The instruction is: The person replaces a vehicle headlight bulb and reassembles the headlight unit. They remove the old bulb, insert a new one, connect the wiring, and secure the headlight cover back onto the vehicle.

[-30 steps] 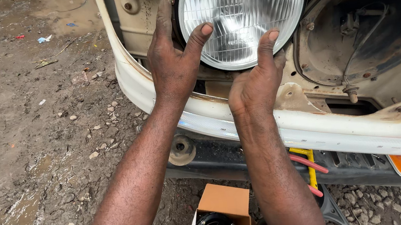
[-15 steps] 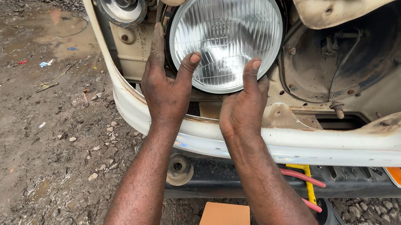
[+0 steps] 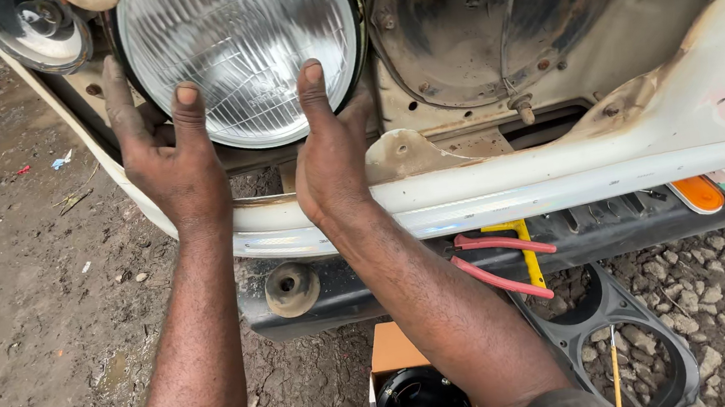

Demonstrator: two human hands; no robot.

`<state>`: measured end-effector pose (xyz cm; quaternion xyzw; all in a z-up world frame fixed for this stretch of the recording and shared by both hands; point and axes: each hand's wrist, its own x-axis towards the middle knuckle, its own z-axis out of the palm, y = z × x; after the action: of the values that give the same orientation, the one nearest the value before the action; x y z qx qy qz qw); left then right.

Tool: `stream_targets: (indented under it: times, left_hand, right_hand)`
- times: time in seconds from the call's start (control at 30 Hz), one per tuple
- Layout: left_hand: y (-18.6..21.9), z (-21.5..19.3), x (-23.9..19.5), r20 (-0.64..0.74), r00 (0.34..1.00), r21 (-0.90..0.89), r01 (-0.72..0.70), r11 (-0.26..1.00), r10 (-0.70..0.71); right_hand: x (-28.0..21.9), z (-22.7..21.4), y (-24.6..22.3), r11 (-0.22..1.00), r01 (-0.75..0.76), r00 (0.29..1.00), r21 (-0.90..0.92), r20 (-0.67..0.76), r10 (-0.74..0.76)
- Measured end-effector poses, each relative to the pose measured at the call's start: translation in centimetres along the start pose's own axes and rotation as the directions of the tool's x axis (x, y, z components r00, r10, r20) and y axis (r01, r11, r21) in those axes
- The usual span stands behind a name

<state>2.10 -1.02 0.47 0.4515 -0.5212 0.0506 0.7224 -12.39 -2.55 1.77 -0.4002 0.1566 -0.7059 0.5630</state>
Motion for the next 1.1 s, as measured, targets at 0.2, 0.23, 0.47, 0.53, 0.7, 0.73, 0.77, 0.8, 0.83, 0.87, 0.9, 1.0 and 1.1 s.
stream_targets:
  times: [0.2, 0.23, 0.47, 0.53, 0.7, 0.73, 0.77, 0.8, 0.83, 0.87, 0.9, 1.0, 1.1]
  left_hand:
    - [-0.9, 0.2, 0.0, -0.036, 0.999, 0.15, 0.039, 0.988, -0.034]
    - [-1.0, 0.0, -0.1, -0.023, 0.999, 0.126, 0.052, 0.991, -0.049]
    - [-1.6, 0.4, 0.0, -0.046, 0.998, 0.102, 0.045, 0.994, -0.041]
    - [-1.7, 0.5, -0.1, -0.062, 0.996, 0.113, 0.073, 0.991, -0.066]
    - [-1.7, -0.1, -0.3, -0.057, 0.997, 0.122, 0.054, 0.991, -0.047]
    - [-1.6, 0.2, 0.1, -0.059, 0.998, 0.125, 0.041, 0.991, -0.034]
    - [-1.4, 0.5, 0.4, -0.061, 0.998, 0.128, 0.028, 0.991, -0.02]
    - [-1.4, 0.6, -0.1, -0.063, 0.997, 0.137, 0.05, 0.989, -0.042]
    - [-1.2, 0.6, -0.8, -0.066, 0.996, 0.146, 0.076, 0.986, -0.067]
    - [-1.1, 0.7, -0.8, -0.067, 0.995, 0.149, 0.077, 0.986, -0.068]
    - [-0.8, 0.6, -0.9, -0.066, 0.995, 0.15, 0.088, 0.985, -0.079]
    - [0.2, 1.0, 0.1, -0.068, 0.996, 0.133, 0.072, 0.988, -0.064]
    - [0.6, 0.7, -0.8, -0.058, 0.994, 0.131, 0.097, 0.987, -0.091]
  right_hand:
    - [0.6, -0.2, 1.2, 0.996, 0.069, 0.998, 0.052, 0.0, -0.069]
    - [0.6, -0.2, 1.4, 0.993, 0.101, 0.995, 0.053, 0.011, -0.102]
    - [0.7, -0.1, 1.4, 0.994, 0.085, 0.996, 0.064, -0.01, -0.084]
    - [0.7, -0.1, 1.3, 0.993, 0.102, 0.995, 0.063, -0.008, -0.102]
    - [0.5, -0.2, 1.5, 0.994, 0.092, 0.996, 0.057, -0.007, -0.092]
    - [0.9, -0.1, 1.3, 0.997, 0.064, 0.998, 0.033, -0.019, -0.063]
    - [1.4, 0.0, 1.3, 0.995, 0.092, 0.996, 0.044, -0.007, -0.092]
    - [1.1, -0.2, 1.4, 0.993, 0.107, 0.994, 0.047, -0.008, -0.107]
    - [0.7, -0.4, 1.7, 0.991, 0.123, 0.992, 0.049, -0.008, -0.123]
    - [0.5, -0.5, 1.8, 0.996, 0.083, 0.997, 0.029, -0.012, -0.082]
    - [0.3, -0.4, 1.8, 0.999, 0.042, 0.999, 0.009, -0.017, -0.042]
    - [0.8, 0.4, 1.4, 0.997, 0.058, 0.997, -0.061, -0.042, -0.06]
    - [0.2, -0.4, 1.2, 0.994, 0.088, 0.995, -0.062, -0.047, -0.091]
